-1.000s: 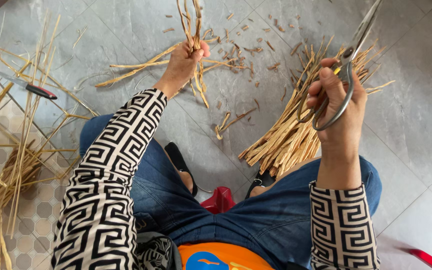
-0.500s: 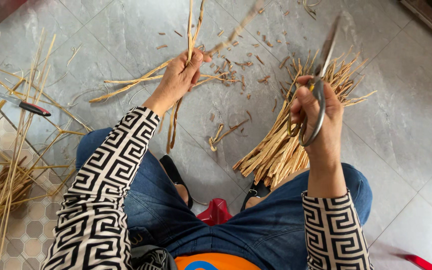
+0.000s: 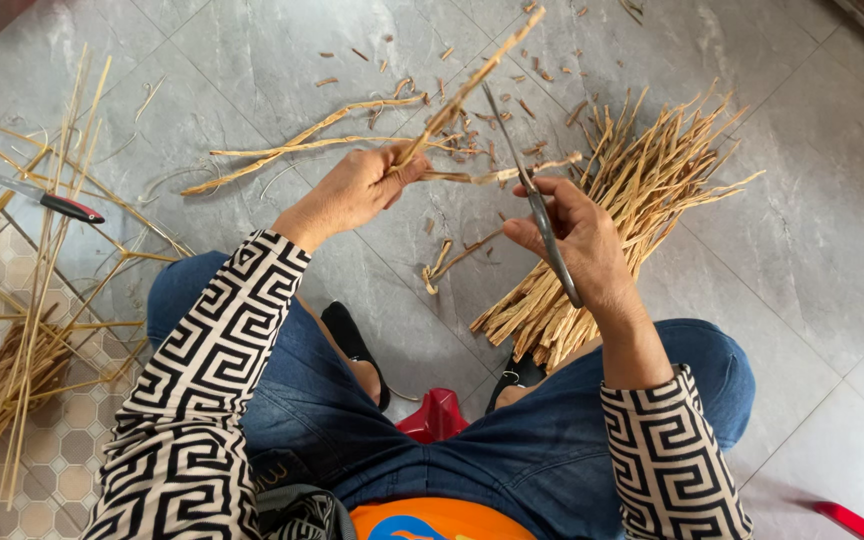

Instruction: The person sits on a small red stool and uses shears to trim dried plant strips. They hold each strip with one hand and cut it with the other, placing the trimmed pieces into a growing pile on the floor.

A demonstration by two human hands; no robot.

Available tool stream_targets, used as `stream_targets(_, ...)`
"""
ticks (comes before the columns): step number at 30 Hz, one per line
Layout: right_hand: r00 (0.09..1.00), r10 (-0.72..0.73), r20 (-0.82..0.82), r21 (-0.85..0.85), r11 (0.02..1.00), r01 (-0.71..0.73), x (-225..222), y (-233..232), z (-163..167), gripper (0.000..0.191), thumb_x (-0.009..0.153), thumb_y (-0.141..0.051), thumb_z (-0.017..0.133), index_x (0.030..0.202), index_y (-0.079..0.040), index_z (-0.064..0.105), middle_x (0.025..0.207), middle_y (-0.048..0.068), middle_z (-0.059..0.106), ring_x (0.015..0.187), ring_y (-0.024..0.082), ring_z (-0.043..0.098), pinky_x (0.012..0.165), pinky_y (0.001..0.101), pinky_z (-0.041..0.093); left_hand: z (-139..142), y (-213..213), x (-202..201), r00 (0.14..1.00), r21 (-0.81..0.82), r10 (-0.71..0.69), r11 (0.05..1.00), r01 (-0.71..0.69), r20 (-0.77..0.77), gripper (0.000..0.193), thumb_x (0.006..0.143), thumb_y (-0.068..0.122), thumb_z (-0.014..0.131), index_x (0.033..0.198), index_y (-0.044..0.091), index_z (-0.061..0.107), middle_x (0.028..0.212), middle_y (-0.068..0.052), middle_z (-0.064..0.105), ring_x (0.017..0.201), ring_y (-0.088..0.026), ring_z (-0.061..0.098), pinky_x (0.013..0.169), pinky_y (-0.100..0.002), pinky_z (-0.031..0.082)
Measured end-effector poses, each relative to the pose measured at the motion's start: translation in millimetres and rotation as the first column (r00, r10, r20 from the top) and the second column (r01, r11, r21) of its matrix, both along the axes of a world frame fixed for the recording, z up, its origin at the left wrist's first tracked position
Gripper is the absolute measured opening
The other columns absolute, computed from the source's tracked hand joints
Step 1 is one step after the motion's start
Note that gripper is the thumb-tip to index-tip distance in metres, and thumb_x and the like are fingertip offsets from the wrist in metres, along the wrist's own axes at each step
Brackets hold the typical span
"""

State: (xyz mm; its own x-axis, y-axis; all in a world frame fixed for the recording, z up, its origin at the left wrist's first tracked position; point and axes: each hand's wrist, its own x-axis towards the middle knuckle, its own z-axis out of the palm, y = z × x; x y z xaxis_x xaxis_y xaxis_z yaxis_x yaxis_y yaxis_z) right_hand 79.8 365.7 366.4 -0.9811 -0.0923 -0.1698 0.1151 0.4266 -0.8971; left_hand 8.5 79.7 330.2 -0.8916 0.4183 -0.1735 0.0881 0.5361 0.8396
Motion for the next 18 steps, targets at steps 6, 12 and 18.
stream_targets(6,1.0,0.027,0.015,0.069,0.997,-0.028,0,-5,-1,0.052,0.08,-0.036,0.085,0.123,-0.011,0.071,0.074,-0.002,0.063,0.064,0.006,0.054,0.057,0.0232,0.043,7,4,6,0.999,-0.085,-0.024,0.996,0.028,0.046,0.054,0.098,0.058,0.046,0.12,0.016,0.072,0.051,0.003,0.039,0.045,-0.008,0.038,0.043,-0.029,0.035)
stream_targets(12,1.0,-0.005,-0.013,0.007,1.0,0.005,2,-1,-2,0.049,0.081,-0.034,0.085,0.121,-0.01,0.07,0.078,-0.003,0.067,0.067,0.003,0.058,0.059,0.0196,0.046,2,-4,4,1.0,-0.118,-0.008,0.993,0.01,0.018,0.058,0.101,0.06,0.044,0.115,0.012,0.074,0.055,0.004,0.049,0.048,-0.008,0.047,0.048,-0.028,0.041)
stream_targets(18,1.0,0.009,-0.008,0.038,0.999,-0.009,3,-1,-3,0.049,0.08,-0.033,0.085,0.121,-0.01,0.071,0.075,-0.004,0.064,0.064,0.003,0.053,0.056,0.021,0.042,2,-8,4,0.999,-0.014,0.003,1.0,-0.002,0.037,0.06,0.098,0.062,0.042,0.116,0.015,0.075,0.055,0.004,0.048,0.05,-0.008,0.046,0.049,-0.027,0.04)
